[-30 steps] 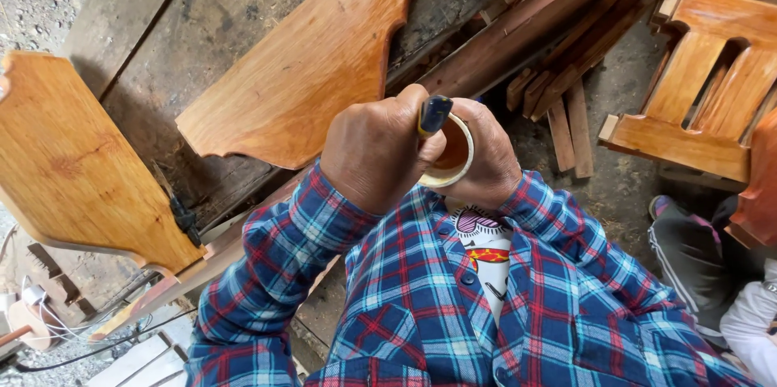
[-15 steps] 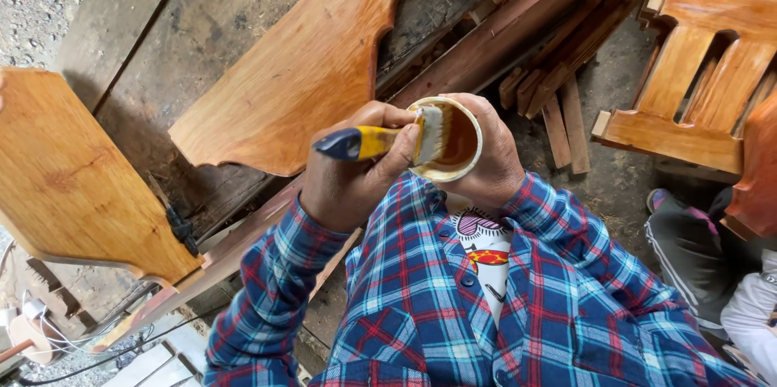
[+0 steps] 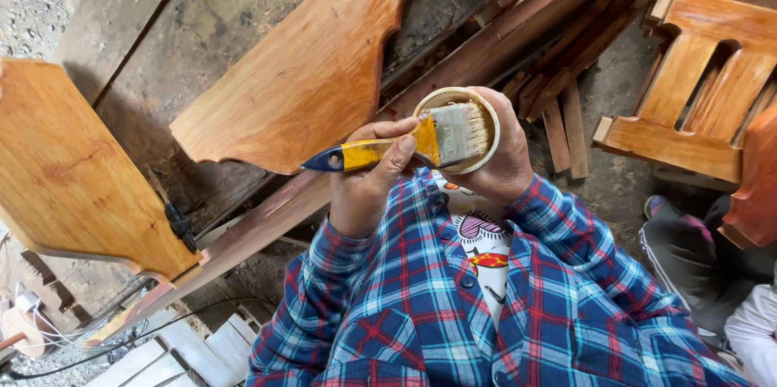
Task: The person applies a brown liquid finish to a curved wooden board using a paintbrush. They dip the brush into a small container to reload the finish and continue brushing the surface evenly.
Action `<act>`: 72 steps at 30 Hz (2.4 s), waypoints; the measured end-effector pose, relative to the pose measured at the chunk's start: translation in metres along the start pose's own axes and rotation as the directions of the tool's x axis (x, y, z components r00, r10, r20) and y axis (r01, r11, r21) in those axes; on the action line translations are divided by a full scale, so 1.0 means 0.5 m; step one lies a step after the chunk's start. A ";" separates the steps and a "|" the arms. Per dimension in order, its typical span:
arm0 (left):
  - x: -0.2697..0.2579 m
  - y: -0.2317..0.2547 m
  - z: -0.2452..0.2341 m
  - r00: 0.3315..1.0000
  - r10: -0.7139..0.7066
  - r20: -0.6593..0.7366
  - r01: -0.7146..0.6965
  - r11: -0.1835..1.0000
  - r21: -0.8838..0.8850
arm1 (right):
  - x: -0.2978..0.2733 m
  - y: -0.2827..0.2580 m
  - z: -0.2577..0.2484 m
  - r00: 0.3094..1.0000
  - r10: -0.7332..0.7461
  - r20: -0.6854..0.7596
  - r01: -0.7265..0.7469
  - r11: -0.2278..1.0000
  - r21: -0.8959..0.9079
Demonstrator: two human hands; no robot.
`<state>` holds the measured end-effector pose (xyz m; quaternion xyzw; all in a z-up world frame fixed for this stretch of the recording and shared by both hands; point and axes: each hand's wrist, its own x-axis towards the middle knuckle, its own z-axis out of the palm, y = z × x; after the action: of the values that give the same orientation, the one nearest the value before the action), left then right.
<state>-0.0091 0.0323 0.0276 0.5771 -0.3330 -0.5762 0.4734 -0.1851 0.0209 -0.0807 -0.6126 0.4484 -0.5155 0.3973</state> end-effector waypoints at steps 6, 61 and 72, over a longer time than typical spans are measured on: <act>-0.001 -0.021 0.002 0.999 -0.043 -0.033 0.038 0.988 -0.149 | 0.005 -0.013 0.002 1.000 -0.002 -0.023 0.001 0.999 -0.034; 0.063 0.141 0.048 0.845 0.251 0.473 -0.520 0.173 0.836 | 0.048 -0.014 0.003 0.993 -0.088 0.083 0.087 0.996 0.020; 0.061 0.115 0.023 0.834 0.289 0.470 -0.531 0.188 0.826 | 0.037 -0.011 0.010 0.994 -0.058 0.092 0.051 0.996 0.076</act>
<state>-0.0078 -0.0170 0.0715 0.5645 -0.7917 -0.1809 0.1477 -0.1782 0.0045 -0.0713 -0.6332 0.3931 -0.5130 0.4258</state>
